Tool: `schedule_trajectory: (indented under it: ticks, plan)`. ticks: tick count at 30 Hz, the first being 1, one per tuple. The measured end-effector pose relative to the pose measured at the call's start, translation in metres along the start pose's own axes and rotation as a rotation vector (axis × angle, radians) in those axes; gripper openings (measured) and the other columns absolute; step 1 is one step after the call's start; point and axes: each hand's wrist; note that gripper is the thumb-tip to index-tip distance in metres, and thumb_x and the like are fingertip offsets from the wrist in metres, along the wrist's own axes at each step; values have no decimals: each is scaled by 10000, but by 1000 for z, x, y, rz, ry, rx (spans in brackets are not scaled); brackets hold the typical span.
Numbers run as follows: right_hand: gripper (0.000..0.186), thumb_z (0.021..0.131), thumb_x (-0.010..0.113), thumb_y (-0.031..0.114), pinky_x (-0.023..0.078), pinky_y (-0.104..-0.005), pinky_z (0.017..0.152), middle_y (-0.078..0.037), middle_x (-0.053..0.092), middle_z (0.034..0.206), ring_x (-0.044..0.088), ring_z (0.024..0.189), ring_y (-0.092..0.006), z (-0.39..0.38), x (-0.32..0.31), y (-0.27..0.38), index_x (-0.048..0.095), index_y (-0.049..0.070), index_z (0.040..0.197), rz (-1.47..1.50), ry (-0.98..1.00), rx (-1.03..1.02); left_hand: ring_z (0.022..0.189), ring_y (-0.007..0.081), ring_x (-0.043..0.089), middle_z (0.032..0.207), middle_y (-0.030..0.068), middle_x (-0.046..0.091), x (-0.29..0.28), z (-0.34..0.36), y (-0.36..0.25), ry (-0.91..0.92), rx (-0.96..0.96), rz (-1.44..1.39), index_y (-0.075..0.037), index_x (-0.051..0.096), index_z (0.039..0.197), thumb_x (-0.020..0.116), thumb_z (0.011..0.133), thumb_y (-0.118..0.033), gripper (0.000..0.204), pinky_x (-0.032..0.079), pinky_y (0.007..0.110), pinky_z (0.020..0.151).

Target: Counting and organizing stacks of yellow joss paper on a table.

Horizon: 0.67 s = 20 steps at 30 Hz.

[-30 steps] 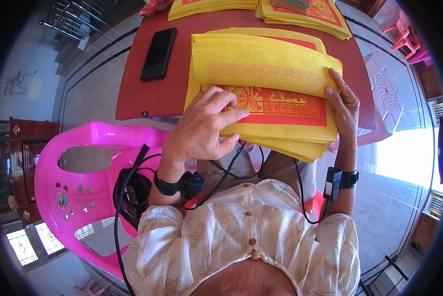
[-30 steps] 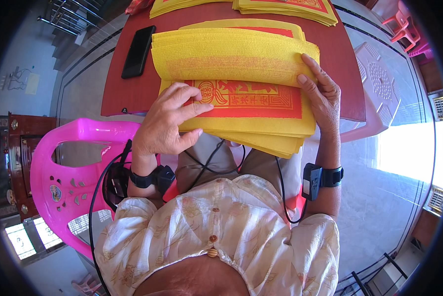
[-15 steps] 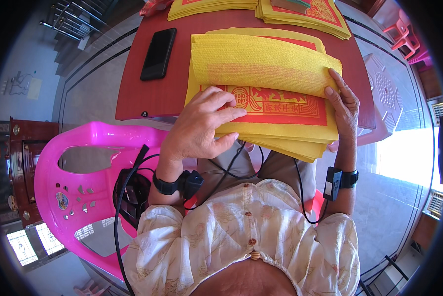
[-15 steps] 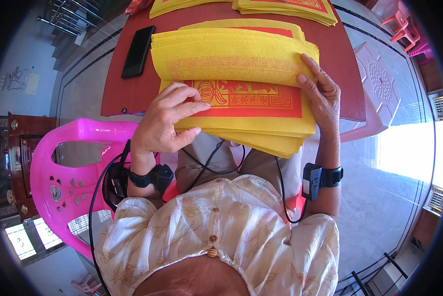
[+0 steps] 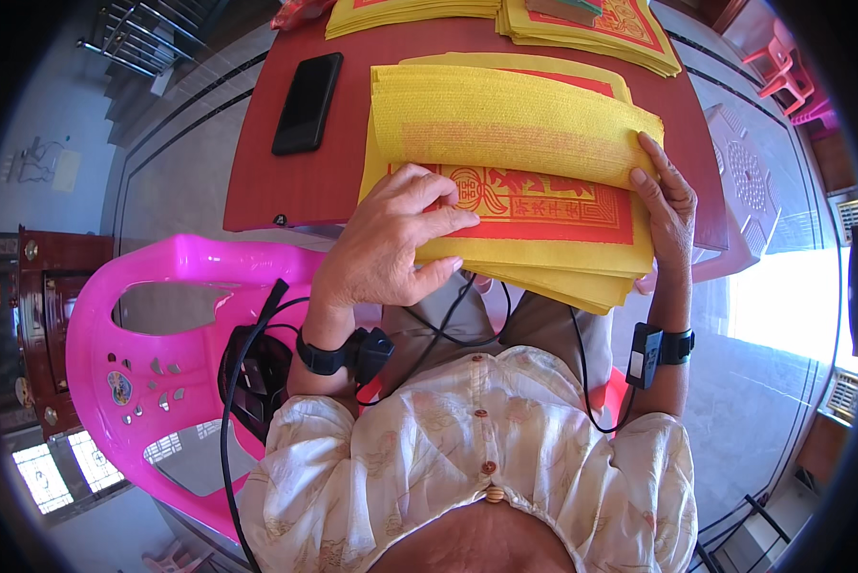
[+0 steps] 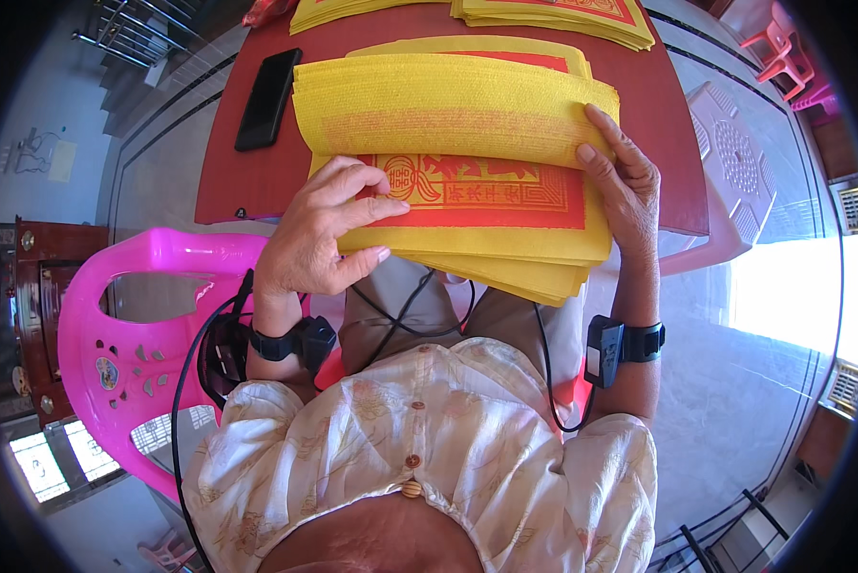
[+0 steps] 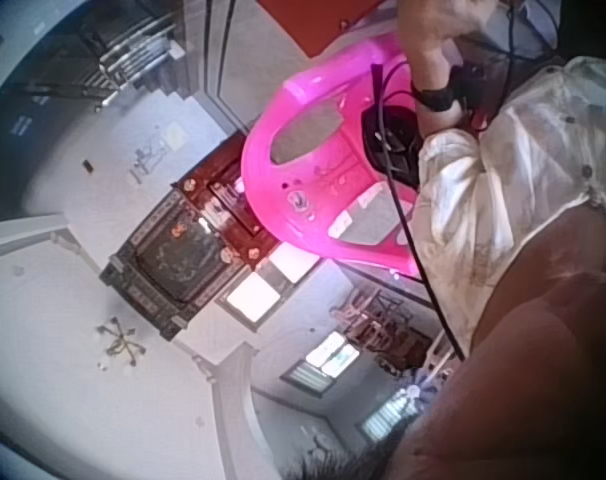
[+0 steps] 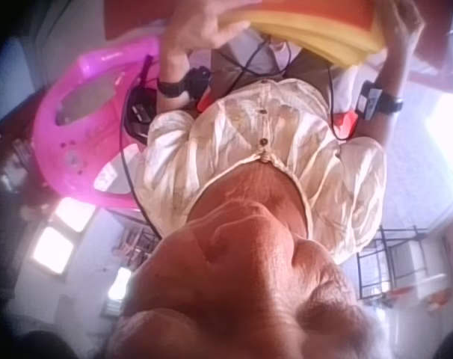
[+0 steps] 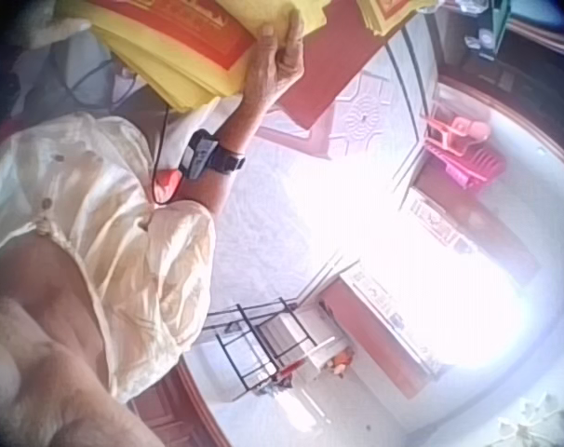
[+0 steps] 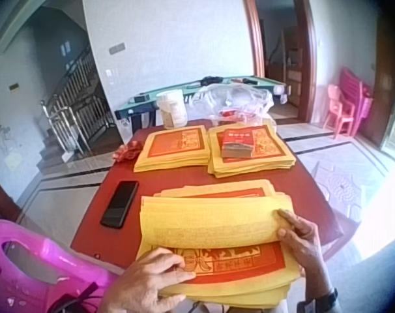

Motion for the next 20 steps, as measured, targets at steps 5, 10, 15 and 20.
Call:
schedule_trajectory:
  ticks: [5,10,15,20]
  plan:
    - [371,818,651,110,463,-240,857,-93,621,1084,574,955,-106,0,0,1,578,66,1179,5,10,-5,942,297,503,988,121,557,0,0,1,5,-3,-17,-40,657,974,682,586,-152,405,423,393,842]
    - [372,820,650,117,457,-245,869,-98,615,1099,572,963,-109,0,0,0,576,66,1181,-10,5,-8,939,290,510,982,119,562,-1,-1,2,-5,-8,-32,-27,656,965,686,594,-143,390,428,379,836]
    - [370,819,651,120,457,-248,870,-100,616,1098,573,963,-111,0,0,-1,578,64,1178,-14,12,-11,911,286,526,953,123,574,0,0,4,-40,-7,-49,-11,654,954,686,638,-148,346,440,362,814]
    - [363,822,650,127,457,-252,871,-103,620,1092,577,962,-116,0,0,-1,582,67,1173,-16,2,-35,878,280,552,923,139,593,4,-2,10,-107,-46,-127,1,651,944,691,739,-221,306,452,364,782]
Point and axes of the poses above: each hand's wrist, its own z-axis towards the middle knuckle, its own x-axis out of the palm, y = z × x
